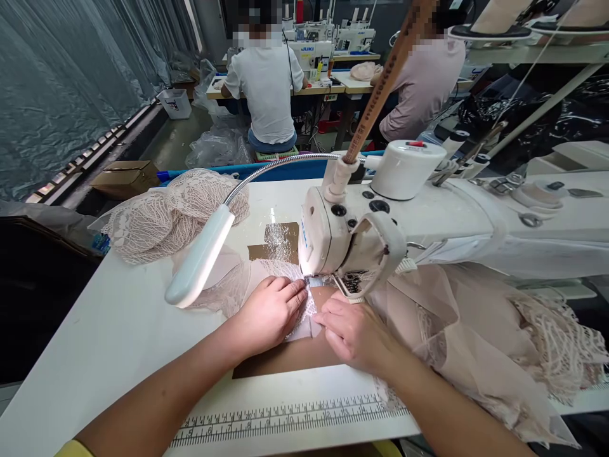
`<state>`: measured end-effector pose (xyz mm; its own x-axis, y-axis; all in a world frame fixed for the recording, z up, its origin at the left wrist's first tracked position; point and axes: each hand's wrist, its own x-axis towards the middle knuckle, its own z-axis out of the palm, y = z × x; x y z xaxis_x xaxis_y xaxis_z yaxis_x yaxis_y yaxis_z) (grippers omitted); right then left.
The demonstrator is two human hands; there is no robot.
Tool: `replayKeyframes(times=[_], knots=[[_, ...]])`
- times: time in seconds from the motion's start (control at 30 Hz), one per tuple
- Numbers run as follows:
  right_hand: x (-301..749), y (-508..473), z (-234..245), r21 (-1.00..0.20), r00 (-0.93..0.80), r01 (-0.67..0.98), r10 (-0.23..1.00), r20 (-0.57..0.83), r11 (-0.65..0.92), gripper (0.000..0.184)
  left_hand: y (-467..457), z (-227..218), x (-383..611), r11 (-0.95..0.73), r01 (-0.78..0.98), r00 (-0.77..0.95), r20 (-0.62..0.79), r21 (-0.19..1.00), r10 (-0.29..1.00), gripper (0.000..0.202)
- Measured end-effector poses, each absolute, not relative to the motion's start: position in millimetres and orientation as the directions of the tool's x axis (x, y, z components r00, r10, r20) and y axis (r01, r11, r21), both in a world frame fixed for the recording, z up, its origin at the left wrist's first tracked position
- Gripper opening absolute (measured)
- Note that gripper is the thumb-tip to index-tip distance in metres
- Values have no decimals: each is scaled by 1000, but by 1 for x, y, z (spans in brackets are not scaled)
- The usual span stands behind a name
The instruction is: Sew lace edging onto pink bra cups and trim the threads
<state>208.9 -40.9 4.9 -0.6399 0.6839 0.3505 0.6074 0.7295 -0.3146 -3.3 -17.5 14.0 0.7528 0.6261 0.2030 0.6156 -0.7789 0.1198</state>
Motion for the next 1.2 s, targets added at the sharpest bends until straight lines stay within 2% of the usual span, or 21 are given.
replayKeyframes(times=[0.23, 0.57, 0.93, 1.03, 1.2], knots=[[208, -40, 3, -296, -617, 636, 700, 359, 713, 27, -18, 12, -5, -824, 563, 809, 161, 63, 565, 33], [205, -40, 6, -300, -588, 695, 757, 285, 653, 33, -14, 14, -7, -787, 608, 770, 162, 105, 617, 36], [196, -35, -2, -217, -509, 813, 840, 186, 541, 43, 0, 9, -13, -746, 656, 722, 192, 118, 665, 41], [198, -34, -4, -237, -491, 820, 853, 177, 521, 46, 2, 8, -15, -732, 667, 701, 216, 136, 679, 40], [201, -33, -2, -321, -475, 777, 839, 264, 541, 46, 5, 4, -20, -702, 693, 664, 236, 162, 710, 36]])
